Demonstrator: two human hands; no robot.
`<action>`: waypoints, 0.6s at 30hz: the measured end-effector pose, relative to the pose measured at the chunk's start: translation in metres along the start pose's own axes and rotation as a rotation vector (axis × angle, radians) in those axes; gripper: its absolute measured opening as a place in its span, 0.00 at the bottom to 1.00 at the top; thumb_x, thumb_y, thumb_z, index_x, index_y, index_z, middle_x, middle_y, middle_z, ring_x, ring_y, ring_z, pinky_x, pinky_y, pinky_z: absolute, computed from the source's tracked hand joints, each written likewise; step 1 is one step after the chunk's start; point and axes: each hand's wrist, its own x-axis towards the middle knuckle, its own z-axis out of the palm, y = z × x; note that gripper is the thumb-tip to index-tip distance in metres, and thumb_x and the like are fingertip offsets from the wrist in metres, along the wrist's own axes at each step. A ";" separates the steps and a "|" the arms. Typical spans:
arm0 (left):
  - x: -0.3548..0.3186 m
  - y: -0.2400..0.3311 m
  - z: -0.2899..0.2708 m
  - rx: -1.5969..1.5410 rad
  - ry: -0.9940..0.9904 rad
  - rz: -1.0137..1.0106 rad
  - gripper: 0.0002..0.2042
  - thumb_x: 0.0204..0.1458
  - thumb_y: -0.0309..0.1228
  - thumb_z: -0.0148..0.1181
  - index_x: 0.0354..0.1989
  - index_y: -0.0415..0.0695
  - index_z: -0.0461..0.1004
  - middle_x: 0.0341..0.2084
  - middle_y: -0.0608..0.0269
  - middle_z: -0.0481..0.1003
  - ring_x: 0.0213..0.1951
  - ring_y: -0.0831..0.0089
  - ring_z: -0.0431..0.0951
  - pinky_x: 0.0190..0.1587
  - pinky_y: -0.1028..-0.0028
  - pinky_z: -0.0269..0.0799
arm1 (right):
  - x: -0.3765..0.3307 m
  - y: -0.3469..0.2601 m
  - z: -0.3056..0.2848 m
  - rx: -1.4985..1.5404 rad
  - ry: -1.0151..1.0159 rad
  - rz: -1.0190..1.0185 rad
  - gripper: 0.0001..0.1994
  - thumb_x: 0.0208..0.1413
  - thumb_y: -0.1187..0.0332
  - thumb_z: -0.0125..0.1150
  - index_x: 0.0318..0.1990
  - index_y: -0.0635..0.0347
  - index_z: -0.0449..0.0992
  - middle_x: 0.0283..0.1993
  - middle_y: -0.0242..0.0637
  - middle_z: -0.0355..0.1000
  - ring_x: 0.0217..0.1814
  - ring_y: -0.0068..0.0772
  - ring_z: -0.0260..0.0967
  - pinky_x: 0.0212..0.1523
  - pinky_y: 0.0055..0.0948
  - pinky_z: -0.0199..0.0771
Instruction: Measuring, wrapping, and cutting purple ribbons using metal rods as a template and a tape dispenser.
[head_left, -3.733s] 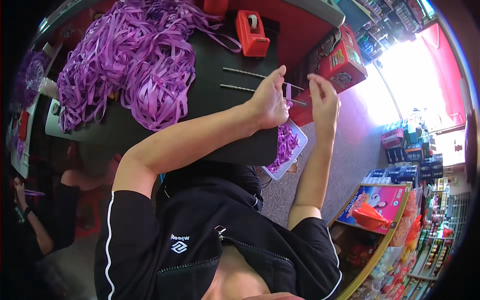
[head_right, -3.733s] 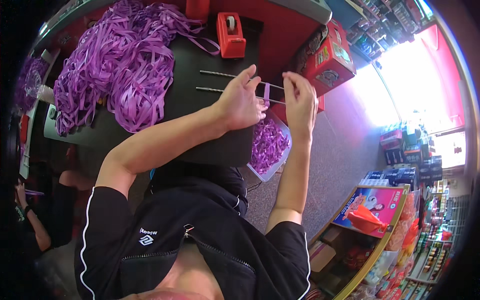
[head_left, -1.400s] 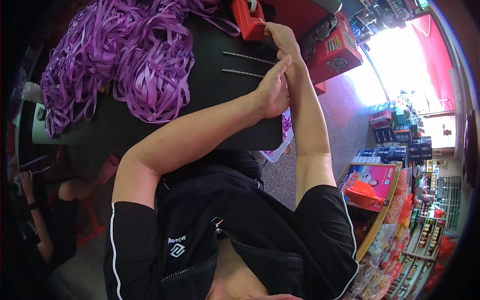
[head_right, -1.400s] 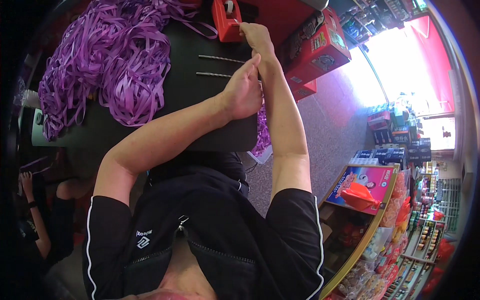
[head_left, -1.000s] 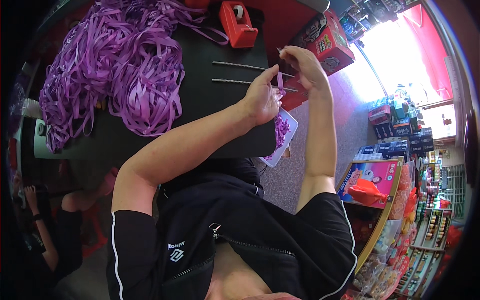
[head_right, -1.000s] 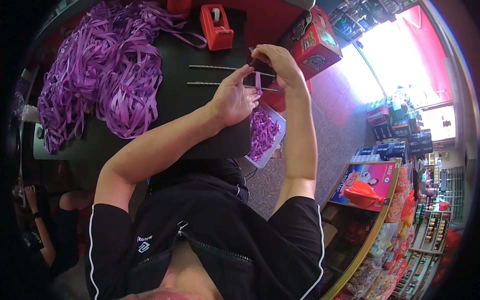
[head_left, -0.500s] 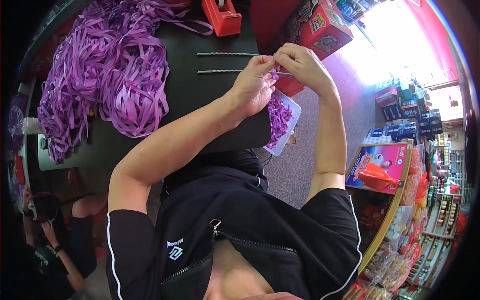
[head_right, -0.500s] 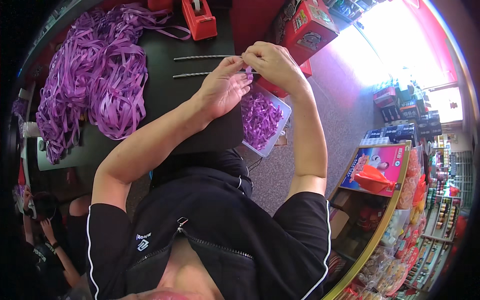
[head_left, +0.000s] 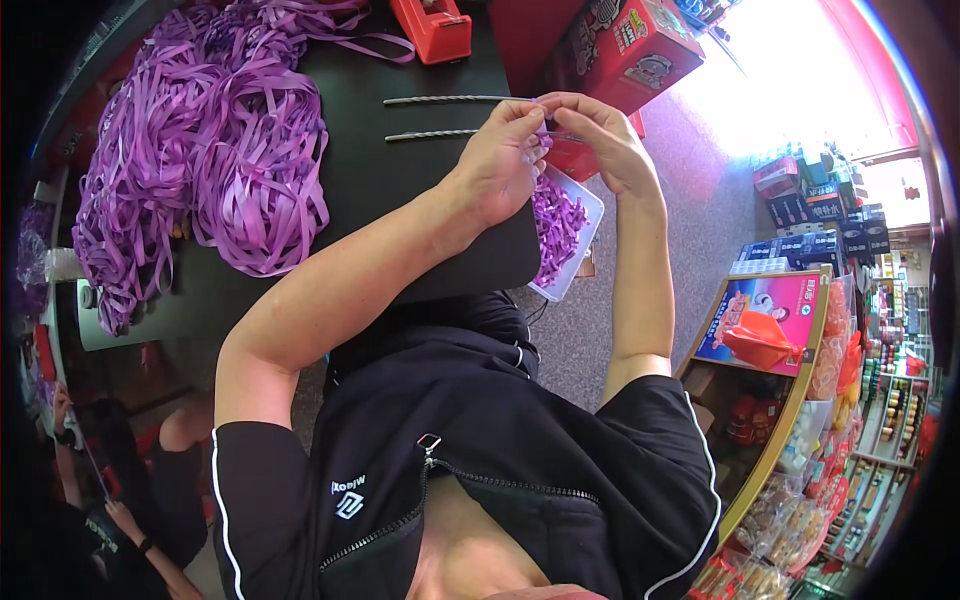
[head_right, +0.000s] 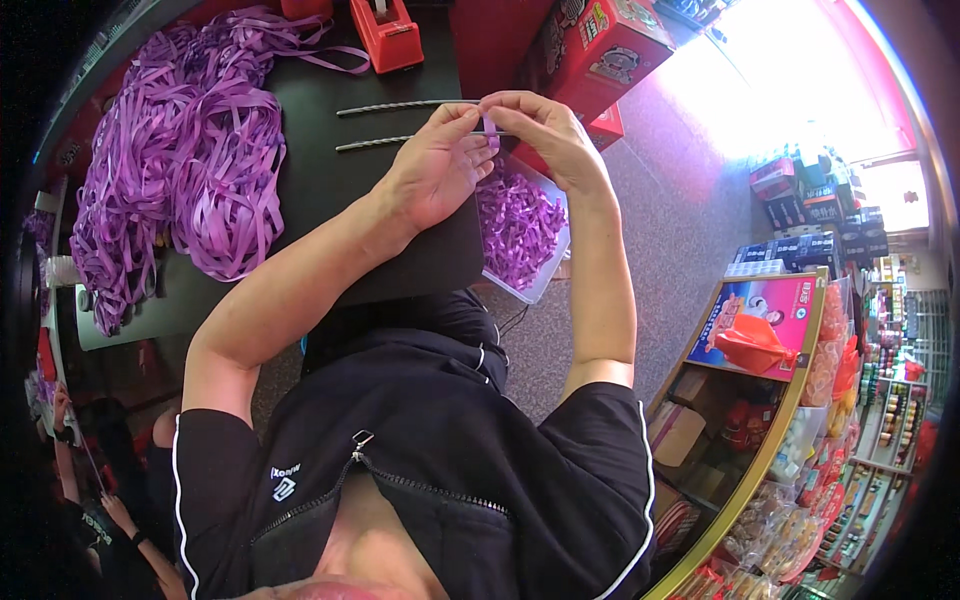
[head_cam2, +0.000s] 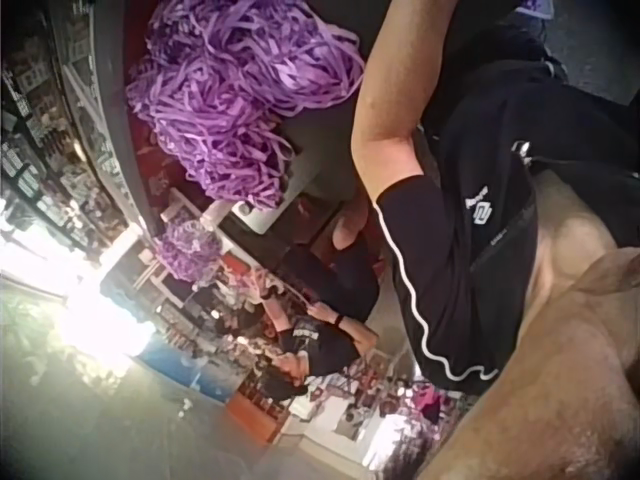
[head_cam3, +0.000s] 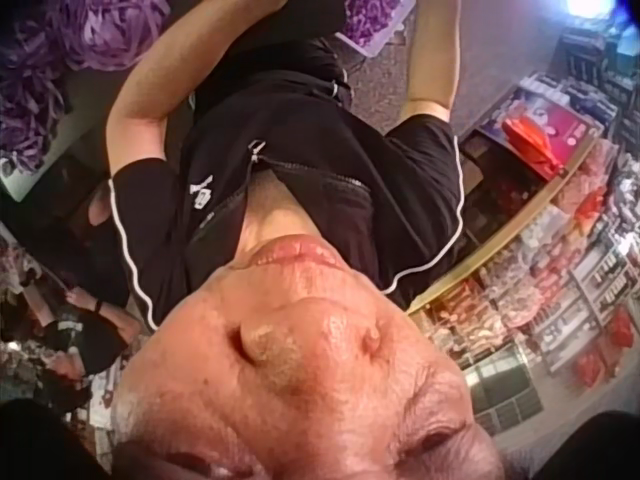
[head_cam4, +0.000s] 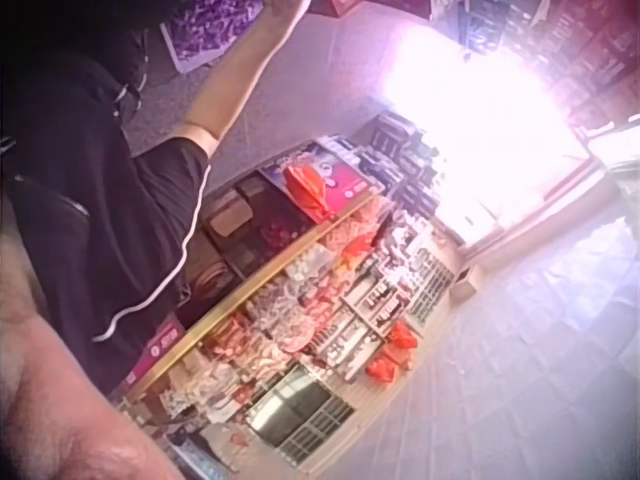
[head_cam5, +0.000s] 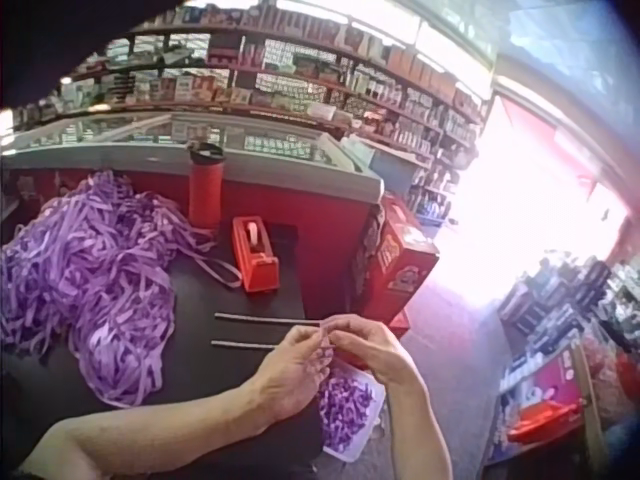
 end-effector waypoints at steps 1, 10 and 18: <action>0.000 0.000 0.001 0.009 0.007 0.005 0.02 0.59 0.35 0.52 0.36 0.54 0.68 0.38 0.61 0.68 0.44 0.67 0.65 0.50 0.66 0.59 | 0.000 0.006 -0.001 -0.037 -0.015 -0.025 0.14 0.55 0.63 0.62 0.42 0.64 0.78 0.37 0.29 0.74 0.40 0.17 0.67 0.46 0.20 0.65; -0.011 0.006 0.015 -0.057 0.094 -0.024 0.22 0.61 0.36 0.46 0.62 0.61 0.51 0.58 0.38 0.55 0.61 0.51 0.55 0.60 0.59 0.49 | 0.025 0.000 -0.025 -0.272 -0.108 0.151 0.11 0.55 0.66 0.60 0.39 0.64 0.77 0.37 0.28 0.73 0.41 0.18 0.67 0.47 0.19 0.63; -0.011 0.005 0.014 -0.080 0.070 -0.048 0.24 0.62 0.38 0.46 0.65 0.63 0.48 0.62 0.35 0.48 0.65 0.48 0.48 0.64 0.58 0.43 | 0.055 0.008 -0.027 -0.570 -0.302 0.268 0.11 0.52 0.64 0.61 0.31 0.65 0.79 0.27 0.27 0.72 0.30 0.15 0.65 0.34 0.19 0.64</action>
